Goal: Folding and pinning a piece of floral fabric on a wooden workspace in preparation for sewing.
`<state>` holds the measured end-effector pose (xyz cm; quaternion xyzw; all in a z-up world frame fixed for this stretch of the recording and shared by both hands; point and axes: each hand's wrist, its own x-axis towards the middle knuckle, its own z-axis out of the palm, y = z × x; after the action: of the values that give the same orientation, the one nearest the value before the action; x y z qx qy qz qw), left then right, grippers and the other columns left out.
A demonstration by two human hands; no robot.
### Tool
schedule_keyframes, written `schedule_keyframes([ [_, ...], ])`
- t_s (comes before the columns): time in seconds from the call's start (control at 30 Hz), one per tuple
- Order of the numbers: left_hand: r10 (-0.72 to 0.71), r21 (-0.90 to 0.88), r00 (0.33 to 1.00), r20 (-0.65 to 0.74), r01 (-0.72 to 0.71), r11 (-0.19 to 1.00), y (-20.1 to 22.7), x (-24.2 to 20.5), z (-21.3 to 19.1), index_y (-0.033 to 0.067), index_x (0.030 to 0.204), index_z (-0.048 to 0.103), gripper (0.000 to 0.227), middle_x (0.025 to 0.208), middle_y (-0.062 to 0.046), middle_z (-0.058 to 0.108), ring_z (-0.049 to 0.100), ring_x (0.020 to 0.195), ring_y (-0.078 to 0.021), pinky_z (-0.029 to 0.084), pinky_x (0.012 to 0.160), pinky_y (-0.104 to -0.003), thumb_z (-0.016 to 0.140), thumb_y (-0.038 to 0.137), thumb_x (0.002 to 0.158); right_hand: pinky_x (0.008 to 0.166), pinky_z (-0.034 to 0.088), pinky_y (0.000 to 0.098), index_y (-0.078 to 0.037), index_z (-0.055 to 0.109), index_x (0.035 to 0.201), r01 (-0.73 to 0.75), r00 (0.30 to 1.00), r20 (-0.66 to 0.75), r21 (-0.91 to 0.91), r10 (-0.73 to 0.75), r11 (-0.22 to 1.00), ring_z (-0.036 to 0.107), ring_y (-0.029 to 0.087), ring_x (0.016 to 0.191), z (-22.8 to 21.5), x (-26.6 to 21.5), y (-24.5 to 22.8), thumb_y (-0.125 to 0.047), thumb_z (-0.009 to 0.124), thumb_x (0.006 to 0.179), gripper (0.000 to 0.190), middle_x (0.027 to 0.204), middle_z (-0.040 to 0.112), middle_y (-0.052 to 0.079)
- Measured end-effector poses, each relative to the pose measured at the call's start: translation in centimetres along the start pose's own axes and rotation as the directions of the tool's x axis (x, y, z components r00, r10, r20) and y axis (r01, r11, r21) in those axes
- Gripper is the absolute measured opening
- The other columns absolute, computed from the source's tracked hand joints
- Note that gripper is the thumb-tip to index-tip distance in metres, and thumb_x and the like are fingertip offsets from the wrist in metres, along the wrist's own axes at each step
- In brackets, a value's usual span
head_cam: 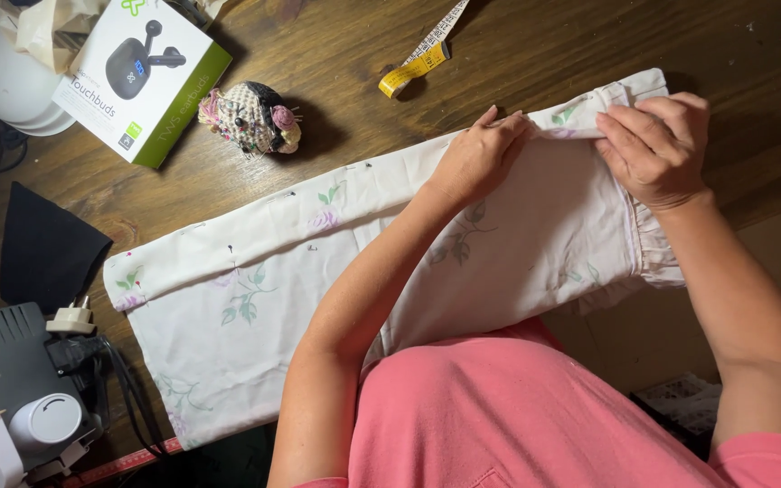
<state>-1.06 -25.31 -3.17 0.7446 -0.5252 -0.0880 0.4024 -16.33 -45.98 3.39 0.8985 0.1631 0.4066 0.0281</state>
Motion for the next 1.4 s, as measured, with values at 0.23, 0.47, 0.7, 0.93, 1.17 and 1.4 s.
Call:
schedule_keyframes([
  [0.23, 0.189, 0.253, 0.952, 0.241, -0.249, 0.935, -0.7, -1.4, -0.5, 0.036, 0.158, 0.038, 0.058, 0.162, -0.015, 0.046, 0.037, 0.155, -0.0294, 0.017, 0.13, -0.05, 0.03, 0.064, 0.107, 0.095, 0.054, 0.0418, 0.001, 0.087, 0.104, 0.016, 0.992, 0.124, 0.095, -0.028, 0.995, 0.068, 0.029, 0.099, -0.7, 0.4, 0.5, 0.01, 0.073, 0.099, 0.017, 0.115, 0.083, 0.01],
  [0.47, 0.224, 0.604, 0.939, 0.26, -0.34, 0.721, 1.2, -1.8, -0.2, 0.0363, 0.162, 0.026, 0.075, 0.169, -0.001, 0.029, 0.029, 0.157, -0.0298, 0.019, 0.128, -0.058, 0.021, 0.081, 0.102, 0.097, 0.058, 0.0468, 0.0, 0.087, 0.1, -0.019, 0.988, 0.157, 0.162, -0.007, 0.987, 0.07, 0.031, 0.099, -1.3, -1.0, 0.5, 0.003, 0.076, 0.098, 0.011, 0.112, 0.083, 0.009],
  [0.7, 0.04, 0.708, 0.976, 0.214, -0.183, 0.682, 3.2, 0.0, 0.9, 0.0448, 0.161, 0.023, 0.084, 0.169, 0.005, 0.025, 0.025, 0.156, -0.029, 0.021, 0.12, -0.071, 0.016, 0.092, 0.092, 0.098, 0.061, 0.0477, 0.019, 0.078, 0.117, -0.33, 0.937, 0.226, 0.321, 0.267, 0.888, 0.072, 0.042, 0.107, -1.8, -0.3, -0.8, 0.022, 0.064, 0.104, 0.019, 0.118, 0.076, 0.032],
  [0.93, 0.016, 0.636, 0.97, 0.242, -0.171, 0.753, 3.4, 0.4, 0.6, 0.0461, 0.16, 0.029, 0.082, 0.169, 0.003, 0.024, 0.018, 0.157, -0.0288, 0.012, 0.119, -0.076, 0.017, 0.089, 0.091, 0.095, 0.054, 0.0429, 0.01, 0.082, 0.115, -0.345, 0.926, 0.157, -0.015, 0.343, 0.939, 0.072, 0.036, 0.106, -2.0, -0.7, -2.0, 0.003, 0.079, 0.104, 0.013, 0.118, 0.082, 0.022],
  [1.17, 0.114, 0.714, 0.964, 0.241, -0.256, 0.652, 3.3, 0.4, -1.1, 0.05, 0.159, 0.017, 0.081, 0.17, 0.0, 0.026, 0.025, 0.156, -0.0304, 0.019, 0.118, -0.075, 0.019, 0.097, 0.094, 0.093, 0.053, 0.0378, -0.001, 0.086, 0.102, -0.315, 0.938, 0.147, -0.008, 0.313, 0.949, 0.07, 0.028, 0.098, 0.3, -2.3, -1.8, 0.007, 0.086, 0.099, 0.009, 0.109, 0.082, 0.01],
  [1.4, 0.065, 0.56, 0.952, 0.299, -0.23, 0.796, 3.5, 1.5, -0.7, 0.0492, 0.153, 0.036, 0.076, 0.167, 0.0, 0.027, 0.014, 0.154, -0.034, 0.007, 0.114, -0.081, 0.016, 0.087, 0.091, 0.094, 0.057, 0.0444, 0.012, 0.08, 0.107, -0.406, 0.91, 0.167, 0.167, 0.381, 0.898, 0.071, 0.036, 0.098, -0.8, -2.5, -2.0, 0.015, 0.082, 0.1, 0.008, 0.108, 0.079, 0.022],
])
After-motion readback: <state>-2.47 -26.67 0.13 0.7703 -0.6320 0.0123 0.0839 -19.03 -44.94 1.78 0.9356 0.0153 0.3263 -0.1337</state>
